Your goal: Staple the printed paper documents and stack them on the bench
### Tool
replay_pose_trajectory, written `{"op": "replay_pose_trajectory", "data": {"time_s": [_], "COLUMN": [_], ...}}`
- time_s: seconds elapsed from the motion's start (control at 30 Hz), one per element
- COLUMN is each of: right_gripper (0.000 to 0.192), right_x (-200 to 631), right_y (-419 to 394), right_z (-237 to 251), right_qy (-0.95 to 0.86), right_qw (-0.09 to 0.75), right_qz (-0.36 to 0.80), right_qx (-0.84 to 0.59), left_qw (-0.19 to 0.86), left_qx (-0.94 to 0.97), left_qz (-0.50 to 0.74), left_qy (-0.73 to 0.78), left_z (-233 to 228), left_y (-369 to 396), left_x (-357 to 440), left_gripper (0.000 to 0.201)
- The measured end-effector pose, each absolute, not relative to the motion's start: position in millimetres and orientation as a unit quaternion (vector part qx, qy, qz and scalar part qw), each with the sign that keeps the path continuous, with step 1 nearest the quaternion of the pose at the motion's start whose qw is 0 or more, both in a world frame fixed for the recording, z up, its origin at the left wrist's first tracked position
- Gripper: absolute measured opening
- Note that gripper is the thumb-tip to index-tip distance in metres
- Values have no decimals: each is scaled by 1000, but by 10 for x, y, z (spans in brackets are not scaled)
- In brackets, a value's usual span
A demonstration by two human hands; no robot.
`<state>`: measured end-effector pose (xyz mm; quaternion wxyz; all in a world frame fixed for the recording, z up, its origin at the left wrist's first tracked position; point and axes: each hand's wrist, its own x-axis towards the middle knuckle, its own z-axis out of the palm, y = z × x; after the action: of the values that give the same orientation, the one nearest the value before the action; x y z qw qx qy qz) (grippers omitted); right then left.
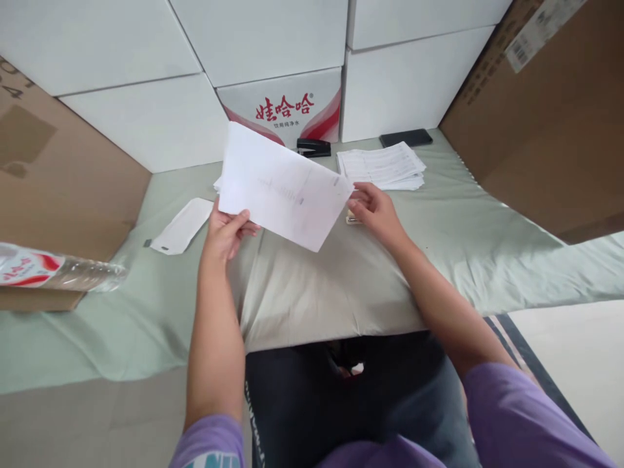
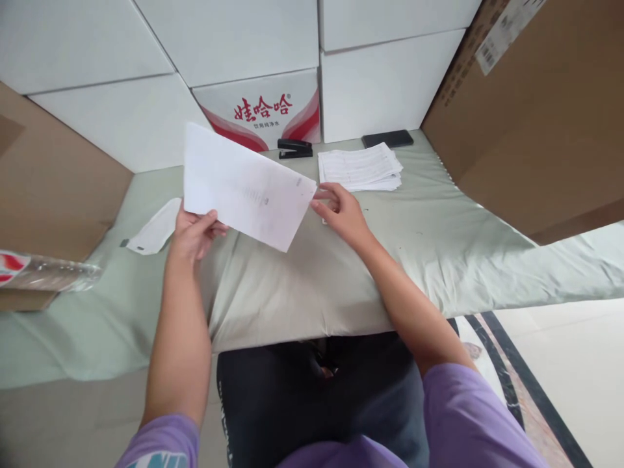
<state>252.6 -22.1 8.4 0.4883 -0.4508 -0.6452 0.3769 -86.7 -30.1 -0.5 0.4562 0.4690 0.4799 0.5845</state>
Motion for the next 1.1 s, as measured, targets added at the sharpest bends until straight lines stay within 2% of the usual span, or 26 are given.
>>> {"op": "replay_pose_trajectory", "data": {"time_s": [0.1, 0.23, 0.37, 0.5, 0.63, 0.83, 1.1], "right_gripper": [64, 66, 55, 41, 33, 38, 45], "right_x": [2486, 2477, 2506, 2531, 2492, 2434, 2455], "right_y": [-259, -316, -317, -308, -354, -410, -387], "right_z": [87, 104, 79, 55, 34, 13, -84], "right_qy": [-628, -638, -631, -638, -654, -631, -610], "right_qw": [474, 478, 479, 449, 427, 449, 491], "right_qz": [463, 463, 447, 448, 450, 453, 411], "right_qx": [-408, -387, -415, -437, -432, -441, -466], "left_qw": [479, 474, 490, 464, 455, 427, 382], "left_qx": [476, 483, 508, 517, 514, 525, 579], "left_qz": [569, 568, 532, 559, 566, 573, 495], "left_qy": [469, 468, 468, 452, 457, 462, 522], "left_z": [-107, -248, -305, -318, -377, -447, -313], "left_y": [-260, -207, -181, -192, -256, -328, -373], "left_x": [-655, -465, -485, -508, -375, -229, -175], "left_gripper": [75, 73, 67, 57, 60, 58, 59]}}
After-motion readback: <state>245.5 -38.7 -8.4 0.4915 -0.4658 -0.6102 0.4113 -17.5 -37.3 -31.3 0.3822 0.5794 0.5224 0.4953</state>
